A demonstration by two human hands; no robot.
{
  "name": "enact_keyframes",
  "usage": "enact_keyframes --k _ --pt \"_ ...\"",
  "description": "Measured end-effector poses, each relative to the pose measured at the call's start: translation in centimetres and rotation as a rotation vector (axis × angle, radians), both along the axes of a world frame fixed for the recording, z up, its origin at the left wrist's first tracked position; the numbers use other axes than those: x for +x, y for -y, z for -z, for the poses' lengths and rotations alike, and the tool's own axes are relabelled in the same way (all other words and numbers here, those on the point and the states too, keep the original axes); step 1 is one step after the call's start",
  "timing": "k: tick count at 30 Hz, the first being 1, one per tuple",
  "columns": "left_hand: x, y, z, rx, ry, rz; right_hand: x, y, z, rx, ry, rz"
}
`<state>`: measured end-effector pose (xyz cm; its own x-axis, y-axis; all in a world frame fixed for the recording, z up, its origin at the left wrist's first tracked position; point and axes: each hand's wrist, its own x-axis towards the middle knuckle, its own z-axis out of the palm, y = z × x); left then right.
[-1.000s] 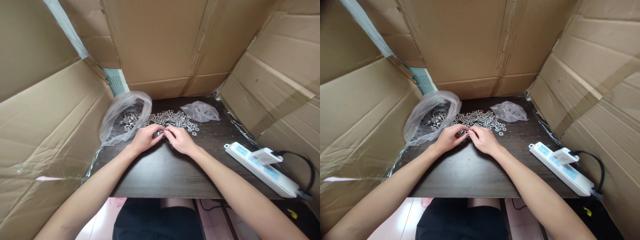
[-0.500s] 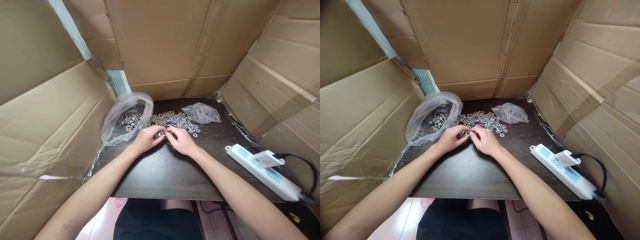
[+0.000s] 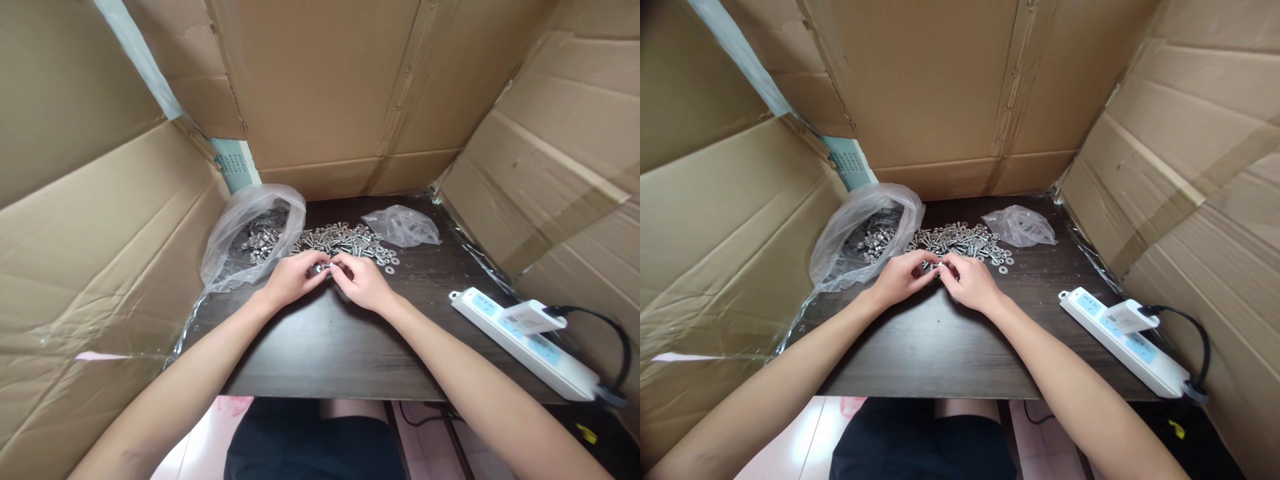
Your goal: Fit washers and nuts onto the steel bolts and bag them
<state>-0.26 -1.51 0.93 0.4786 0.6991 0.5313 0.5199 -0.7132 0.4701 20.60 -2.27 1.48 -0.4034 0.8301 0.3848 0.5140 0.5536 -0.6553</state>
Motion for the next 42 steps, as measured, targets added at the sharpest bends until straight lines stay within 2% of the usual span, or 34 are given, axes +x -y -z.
enact_keyframes --k 9,20,27,33,42 --pt "0.09 0.15 -0.25 -0.027 0.004 0.018 0.06 0.05 -0.40 0.049 -0.002 0.048" --pt "-0.04 -0.06 0.09 0.031 0.004 0.014 0.20 -0.19 -0.24 -0.005 0.103 0.069" --pt "-0.09 -0.13 -0.03 0.040 0.002 0.017 0.24 -0.08 -0.41 -0.008 0.029 0.070" --pt "-0.08 -0.12 0.08 0.038 -0.002 0.002 0.23 -0.13 -0.31 -0.007 0.060 0.035" --pt "-0.07 -0.13 0.13 0.039 0.003 -0.002 0.24 0.04 -0.60 -0.009 0.097 0.068"
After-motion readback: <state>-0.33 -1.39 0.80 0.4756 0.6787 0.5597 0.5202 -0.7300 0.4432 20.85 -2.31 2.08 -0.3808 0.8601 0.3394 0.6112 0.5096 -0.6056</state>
